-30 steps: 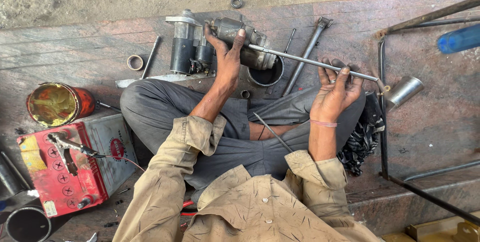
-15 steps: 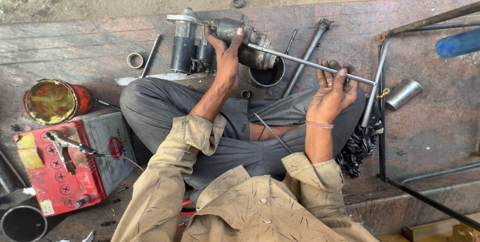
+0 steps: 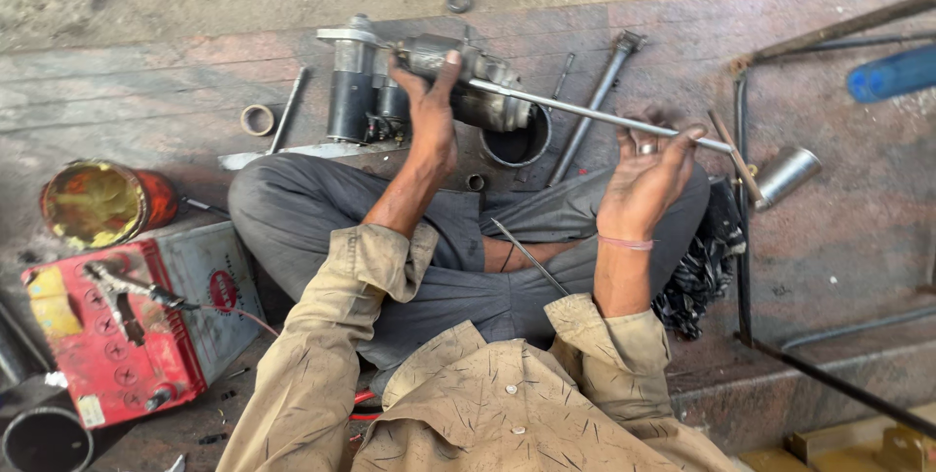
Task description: The person sits cross-legged on the ground repairing a car starter motor. They use a hand tool to loosen parts on the drive end, handle brushes and small components, then fit a long metal rod through the starter body and turn it to work on the internal assembly.
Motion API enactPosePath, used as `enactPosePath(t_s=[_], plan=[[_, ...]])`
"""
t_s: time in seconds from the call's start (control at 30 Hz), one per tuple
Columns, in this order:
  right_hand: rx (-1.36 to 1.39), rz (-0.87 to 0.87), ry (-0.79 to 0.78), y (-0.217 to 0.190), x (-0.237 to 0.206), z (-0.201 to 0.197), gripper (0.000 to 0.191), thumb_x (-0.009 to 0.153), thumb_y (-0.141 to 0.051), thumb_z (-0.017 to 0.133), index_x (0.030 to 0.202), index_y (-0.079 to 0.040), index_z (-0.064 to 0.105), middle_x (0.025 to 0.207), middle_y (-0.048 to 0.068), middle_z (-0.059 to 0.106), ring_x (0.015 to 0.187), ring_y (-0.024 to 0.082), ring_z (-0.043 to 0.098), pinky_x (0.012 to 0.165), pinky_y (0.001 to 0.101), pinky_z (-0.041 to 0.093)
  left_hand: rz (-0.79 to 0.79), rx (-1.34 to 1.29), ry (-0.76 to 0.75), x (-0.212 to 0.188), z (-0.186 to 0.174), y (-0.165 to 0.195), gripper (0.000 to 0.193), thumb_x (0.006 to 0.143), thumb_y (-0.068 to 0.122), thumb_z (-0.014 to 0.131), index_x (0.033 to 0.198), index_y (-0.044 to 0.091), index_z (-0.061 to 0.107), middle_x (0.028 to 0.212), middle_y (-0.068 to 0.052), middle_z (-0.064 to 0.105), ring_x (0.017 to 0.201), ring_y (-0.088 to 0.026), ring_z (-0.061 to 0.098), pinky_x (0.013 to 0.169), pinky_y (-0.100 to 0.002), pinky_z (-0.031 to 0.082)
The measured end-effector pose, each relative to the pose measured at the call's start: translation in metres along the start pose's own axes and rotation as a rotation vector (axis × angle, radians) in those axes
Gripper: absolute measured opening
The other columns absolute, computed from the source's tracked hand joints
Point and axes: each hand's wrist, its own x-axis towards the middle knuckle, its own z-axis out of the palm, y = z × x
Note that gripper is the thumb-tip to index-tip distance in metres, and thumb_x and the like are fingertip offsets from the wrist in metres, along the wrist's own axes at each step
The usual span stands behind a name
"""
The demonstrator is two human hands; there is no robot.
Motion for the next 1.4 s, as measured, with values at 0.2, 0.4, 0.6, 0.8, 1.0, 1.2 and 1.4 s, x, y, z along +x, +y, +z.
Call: enactPosePath(t_s=[0.2,0.4,0.6,0.8,1.0,1.2,1.4], plan=[[-0.065,-0.119,-0.051,-0.006,0.001,-0.009,0.048,0.107,-0.015,0.071,0.146,0.002,0.048,0.112,0.011,0.061,0.096,0.021,0.068,0.091,0.0443,0.062,-0.118,-0.045,0.003,0.001,-0.006,0.001,0.133,0.084,0.042,0.079,0.156,0.018,-0.03,0.165,-0.023,0.009,0.154,-0.034,0.015,0.125,-0.052,0.011],[-0.184,-0.242,0.164,-0.001,-0.004,-0.005,0.086,0.093,0.001,0.076,0.151,-0.018,0.015,0.113,0.011,0.059,0.091,0.022,0.071,0.077,0.0421,0.065,-0.085,-0.049,-0.008,0.0,-0.005,0.004,0.133,0.084,0.042,0.079,0.156,0.018,-0.03,0.165,-0.024,0.011,0.154,-0.034,0.015,0.125,-0.052,0.011],[-0.509,-0.312,-0.035,-0.026,0.001,-0.023,0.053,0.113,-0.011,0.06,0.159,-0.016,0.034,0.127,0.019,0.061,0.107,0.027,0.074,0.09,0.0411,0.068,-0.085,-0.029,0.009,-0.001,-0.007,0.004,0.129,0.087,0.039,0.079,0.158,0.017,-0.027,0.167,-0.023,0.01,0.155,-0.032,0.014,0.125,-0.05,0.01],[-1.559,-0.923,-0.417,-0.097,-0.002,-0.037,0.02,0.12,-0.017,0.055,0.129,-0.002,0.066,0.124,0.021,0.053,0.111,0.031,0.067,0.093,0.0399,0.059,-0.055,-0.086,0.012,0.003,-0.008,0.002,0.126,0.086,0.036,0.079,0.16,0.016,-0.021,0.164,-0.024,0.018,0.152,-0.034,0.022,0.125,-0.049,0.016],[-1.497,-0.474,-0.55,-0.127,0.007,-0.037,0.027,0.117,-0.022,0.061,0.116,0.004,0.069,0.101,0.013,0.063,0.079,0.02,0.069,0.067,0.0341,0.056,-0.032,-0.043,0.003,0.007,-0.01,-0.004,0.122,0.086,0.037,0.079,0.161,0.016,-0.015,0.165,-0.024,0.017,0.153,-0.035,0.019,0.124,-0.05,0.014],[-0.876,0.443,-0.224,-0.135,0.032,-0.081,0.035,0.113,-0.034,0.06,0.109,0.001,0.067,0.08,0.01,0.063,0.058,0.014,0.058,0.049,0.0281,0.049,-0.004,0.022,-0.061,0.007,-0.011,-0.004,0.119,0.086,0.035,0.079,0.162,0.021,-0.011,0.168,-0.02,0.006,0.156,-0.034,0.01,0.125,-0.051,0.012],[-0.424,0.815,-0.096,-0.122,0.025,-0.109,0.028,0.112,-0.031,0.063,0.115,-0.003,0.06,0.084,0.009,0.068,0.061,0.012,0.062,0.048,0.0242,0.049,0.026,0.075,-0.109,0.004,-0.011,-0.002,0.116,0.088,0.037,0.076,0.163,0.02,-0.01,0.17,-0.022,0.002,0.157,-0.036,0.008,0.127,-0.052,0.012]])
